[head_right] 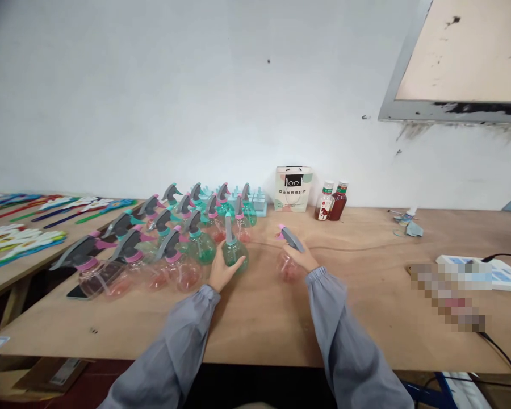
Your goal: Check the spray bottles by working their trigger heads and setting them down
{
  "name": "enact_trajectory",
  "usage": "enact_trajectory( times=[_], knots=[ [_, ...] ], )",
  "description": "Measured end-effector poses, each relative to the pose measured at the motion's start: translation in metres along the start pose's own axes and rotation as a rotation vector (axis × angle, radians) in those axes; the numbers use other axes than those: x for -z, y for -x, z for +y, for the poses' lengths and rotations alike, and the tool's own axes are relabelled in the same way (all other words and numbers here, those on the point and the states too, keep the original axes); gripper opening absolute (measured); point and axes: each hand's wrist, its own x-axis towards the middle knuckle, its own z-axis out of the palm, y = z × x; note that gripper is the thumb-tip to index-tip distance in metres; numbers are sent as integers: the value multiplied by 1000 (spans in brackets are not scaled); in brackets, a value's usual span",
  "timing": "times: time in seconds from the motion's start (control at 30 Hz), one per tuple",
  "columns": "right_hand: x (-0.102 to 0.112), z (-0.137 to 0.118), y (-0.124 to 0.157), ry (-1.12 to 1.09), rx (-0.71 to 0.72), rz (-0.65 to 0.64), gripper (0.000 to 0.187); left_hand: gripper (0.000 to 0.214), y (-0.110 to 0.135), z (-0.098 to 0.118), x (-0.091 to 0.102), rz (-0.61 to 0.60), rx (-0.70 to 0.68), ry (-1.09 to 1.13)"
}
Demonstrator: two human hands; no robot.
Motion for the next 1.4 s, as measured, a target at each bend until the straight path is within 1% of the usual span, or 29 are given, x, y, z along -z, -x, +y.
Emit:
enact_trajectory(
  times=[0.07, 0.13, 0.2, 0.3, 0.4, 0.43, 0.57, 0.6, 0.7, 0.8, 0.9, 1.0, 1.1, 1.17, 1.27, 1.33, 1.4],
  knots=[
    [-4, -8, 1, -148, -32, 9, 33, 83, 0, -1, 0, -14, 8, 11],
    [-9, -15, 0, -303, -60, -23, 31, 81, 0, 0, 0, -17, 3, 27],
    [-16, -21, -1, -409, -84, -42, 30, 81, -1, 1, 1, -24, -5, 39],
    [-26, -28, -1, -526, -177, 8, 23, 81, -1, 0, 2, -36, 5, 41],
    [-30, -35, -1, -625, -272, 55, 18, 80, 0, -1, 2, -43, 22, 44],
    [-31, -37, -1, -639, -276, 39, 19, 79, 0, -1, 2, -45, 25, 48],
    [-31, -46, -1, -602, -264, -134, 27, 78, -1, 0, 3, -66, 37, 62],
    [-31, -47, -2, -594, -260, -150, 27, 78, -1, 0, 3, -72, 38, 64],
    [-33, -52, -3, -639, -233, -131, 20, 76, -2, 0, 3, -69, 31, 71],
    [-34, -57, -4, -701, -243, -171, 15, 76, -2, 0, 3, -61, 28, 75],
    [-36, -62, -7, -698, -252, -223, 24, 76, -2, 2, 3, -73, 32, 78],
    [-35, -62, -13, -659, -218, -206, 28, 74, -2, 3, 3, -80, 25, 85],
    [-34, -58, -19, -643, -192, -129, 23, 72, -1, 4, 3, -85, 14, 81],
    [-34, -54, -21, -651, -210, -108, 17, 73, -1, 4, 4, -89, 9, 71],
    [-36, -51, -21, -665, -260, -147, 15, 75, -1, 5, 4, -108, 16, 43],
    [-39, -52, -21, -665, -265, -169, 20, 75, -1, 6, 4, -130, 21, 23],
    [-40, -51, -21, -663, -253, -161, 27, 76, 0, 6, 4, -148, 18, 10]
  ],
)
